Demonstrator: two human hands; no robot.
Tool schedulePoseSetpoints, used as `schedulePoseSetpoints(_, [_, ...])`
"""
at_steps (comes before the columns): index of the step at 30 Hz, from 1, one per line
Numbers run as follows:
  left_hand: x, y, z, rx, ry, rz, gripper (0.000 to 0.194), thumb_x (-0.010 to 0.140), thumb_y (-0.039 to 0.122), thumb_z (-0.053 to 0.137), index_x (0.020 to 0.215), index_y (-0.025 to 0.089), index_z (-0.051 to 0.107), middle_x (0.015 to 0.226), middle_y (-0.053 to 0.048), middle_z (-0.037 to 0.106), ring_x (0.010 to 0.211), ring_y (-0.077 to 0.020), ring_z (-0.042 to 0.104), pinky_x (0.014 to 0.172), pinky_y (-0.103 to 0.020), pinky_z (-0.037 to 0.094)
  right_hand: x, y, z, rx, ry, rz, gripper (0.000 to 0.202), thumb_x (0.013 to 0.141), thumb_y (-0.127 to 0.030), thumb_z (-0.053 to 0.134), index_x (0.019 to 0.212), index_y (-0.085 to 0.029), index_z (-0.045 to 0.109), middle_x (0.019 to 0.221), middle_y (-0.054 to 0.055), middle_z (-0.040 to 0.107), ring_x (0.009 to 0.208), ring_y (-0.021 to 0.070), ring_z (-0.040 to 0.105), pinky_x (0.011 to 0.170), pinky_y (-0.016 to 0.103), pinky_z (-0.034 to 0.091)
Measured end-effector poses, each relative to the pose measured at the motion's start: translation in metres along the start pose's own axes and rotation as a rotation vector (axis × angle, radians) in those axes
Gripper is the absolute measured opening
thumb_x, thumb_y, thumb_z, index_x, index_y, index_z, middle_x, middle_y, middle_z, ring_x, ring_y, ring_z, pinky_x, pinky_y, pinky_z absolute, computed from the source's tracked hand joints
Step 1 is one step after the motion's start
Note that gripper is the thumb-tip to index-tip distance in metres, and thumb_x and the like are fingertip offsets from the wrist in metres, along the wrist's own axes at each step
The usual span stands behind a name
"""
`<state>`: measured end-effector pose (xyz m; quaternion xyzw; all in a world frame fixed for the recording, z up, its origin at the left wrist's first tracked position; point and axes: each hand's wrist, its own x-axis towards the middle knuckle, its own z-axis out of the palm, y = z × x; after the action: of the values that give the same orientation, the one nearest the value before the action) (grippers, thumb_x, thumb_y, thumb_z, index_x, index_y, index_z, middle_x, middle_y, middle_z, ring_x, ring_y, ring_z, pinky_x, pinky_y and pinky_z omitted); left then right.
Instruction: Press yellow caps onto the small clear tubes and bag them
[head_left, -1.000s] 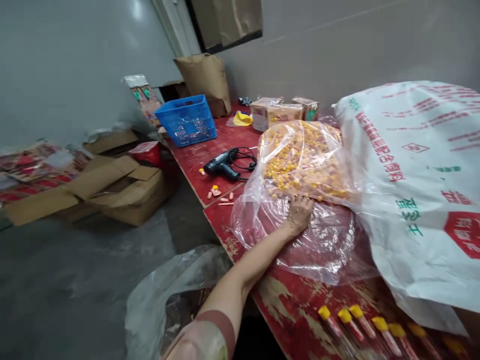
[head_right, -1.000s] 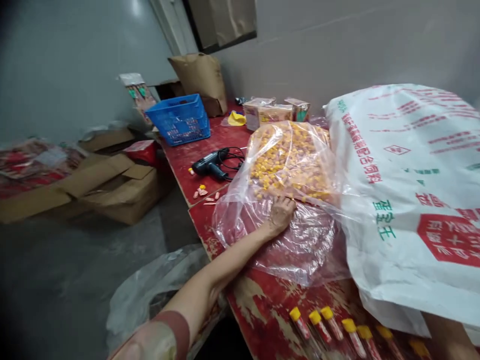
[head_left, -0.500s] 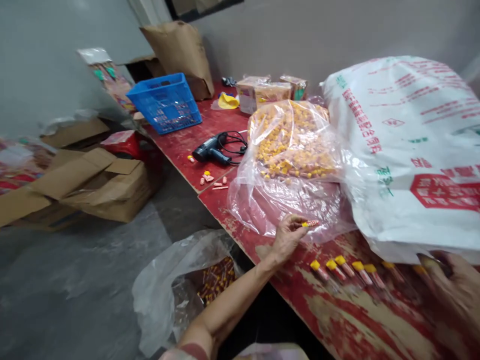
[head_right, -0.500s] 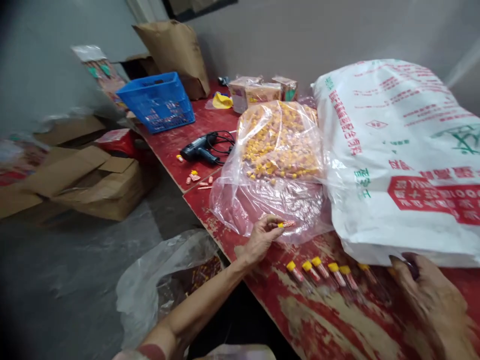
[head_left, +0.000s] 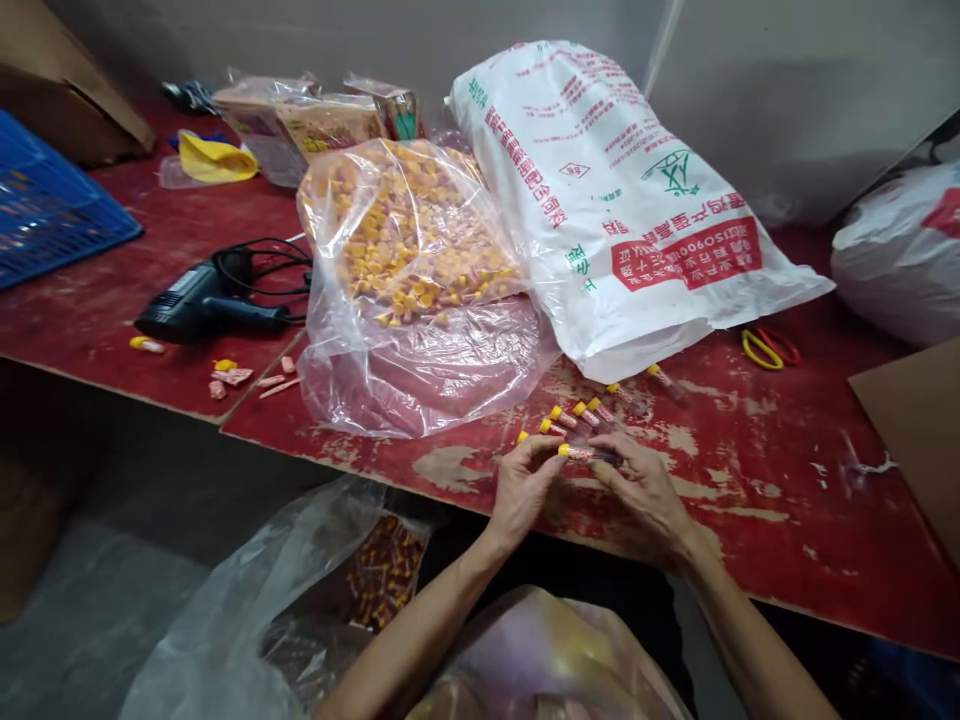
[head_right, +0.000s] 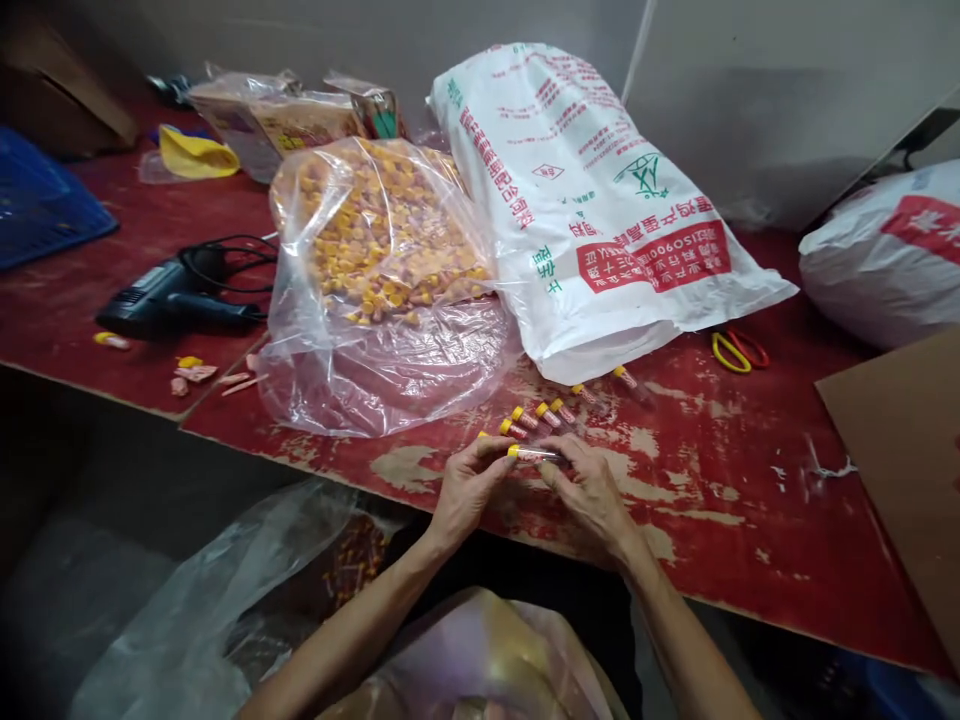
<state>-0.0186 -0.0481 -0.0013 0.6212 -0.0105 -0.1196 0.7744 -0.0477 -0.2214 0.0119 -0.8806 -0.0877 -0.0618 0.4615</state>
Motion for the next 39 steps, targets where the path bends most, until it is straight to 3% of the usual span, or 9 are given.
schedulePoseSetpoints(6, [-0.023,-0.009,0.004,0.172,0.041,0.124,0.027,0.084,0.023,0.053,0.105,0.019,0.070,0.099,-0.005,0.068,0.093,-0.0169,0.061,0.086,-0.028,0.047,-0.019,-0.003,0.031,-0.184,0.086,-0.121,0.027,0.094,-0.031,0.042,0.105,-0.017,0.061,0.097,0.011,0.065,0.088,0.0234,0.061,0.078,0.035,0.048])
schedulePoseSetpoints(11, [-0.026,-0.010,0.010,0.260,-0.118,0.182,0.032,0.084,0.017,0.048,0.108,0.020,0.069,0.094,-0.005,0.063,0.090,-0.0151,0.059,0.085,-0.028,0.047,-0.033,-0.003,0.045,0.234,0.170,0.278,0.029,0.085,-0.045,0.056,0.094,-0.019,0.062,0.078,0.004,0.062,0.064,0.0167,0.055,0.058,0.026,0.044])
schedulePoseSetpoints(16, [-0.020,-0.013,0.013,0.248,-0.198,0.111,0.043,0.080,0.019,0.053,0.122,0.021,0.060,0.111,-0.008,0.058,0.086,-0.0139,0.058,0.078,-0.027,0.049,-0.033,0.010,0.021,0.780,0.124,0.625,0.048,0.074,-0.067,0.059,0.071,-0.020,0.048,0.051,-0.007,0.030,0.042,0.0082,0.020,0.039,0.020,0.019])
schedulePoseSetpoints(18, [-0.022,-0.017,0.007,0.236,-0.181,0.070,0.042,0.080,0.021,0.055,0.122,0.021,0.060,0.111,-0.008,0.060,0.085,-0.0148,0.059,0.077,-0.028,0.050,-0.037,0.018,-0.002,0.573,0.104,0.570,0.048,0.079,-0.066,0.053,0.069,-0.019,0.049,0.054,-0.005,0.036,0.045,0.0095,0.028,0.043,0.021,0.024])
schedulePoseSetpoints(21, [-0.025,-0.023,-0.013,0.286,-0.115,0.092,0.019,0.081,0.027,0.059,0.094,0.019,0.070,0.089,-0.004,0.067,0.081,-0.0164,0.061,0.076,-0.027,0.048,-0.048,0.026,-0.040,-0.189,-0.027,0.443,0.042,0.087,-0.053,0.045,0.069,-0.017,0.058,0.063,0.002,0.053,0.058,0.0161,0.049,0.052,0.024,0.030])
schedulePoseSetpoints(25, [-0.019,-0.026,-0.051,0.456,0.190,0.194,0.016,0.079,0.034,0.063,0.077,0.019,0.068,0.070,0.000,0.064,0.066,-0.0142,0.058,0.067,-0.025,0.045,-0.054,0.027,-0.065,-1.040,-0.346,0.463,0.031,0.091,-0.035,0.043,0.077,-0.017,0.065,0.071,0.009,0.064,0.067,0.0237,0.061,0.052,0.025,0.027])
schedulePoseSetpoints(28, [-0.009,-0.023,-0.069,0.584,0.338,0.329,0.024,0.084,0.038,0.057,0.071,0.019,0.065,0.075,-0.002,0.062,0.072,-0.0149,0.058,0.070,-0.026,0.045,-0.049,0.025,-0.062,-1.151,-0.509,0.494,0.026,0.093,-0.032,0.045,0.087,-0.018,0.066,0.078,0.011,0.068,0.073,0.0253,0.065,0.052,0.025,0.027])
schedulePoseSetpoints(31, [0.000,-0.022,-0.074,0.683,0.338,0.418,0.033,0.091,0.037,0.044,0.074,0.018,0.065,0.094,-0.006,0.061,0.091,-0.0176,0.059,0.080,-0.029,0.046,-0.041,0.023,-0.057,-1.133,-0.553,0.527,0.025,0.096,-0.034,0.043,0.092,-0.021,0.065,0.079,0.008,0.069,0.075,0.0241,0.066,0.052,0.024,0.026])
schedulePoseSetpoints(39, [0.005,-0.025,-0.068,0.757,0.422,0.397,0.026,0.094,0.031,0.041,0.084,0.019,0.061,0.098,-0.006,0.060,0.101,-0.0184,0.055,0.090,-0.034,0.044,-0.035,0.027,-0.054,-1.092,-0.577,0.532,0.023,0.093,-0.024,0.043,0.093,-0.019,0.066,0.081,0.010,0.069,0.071,0.0227,0.065,0.051,0.026,0.025])
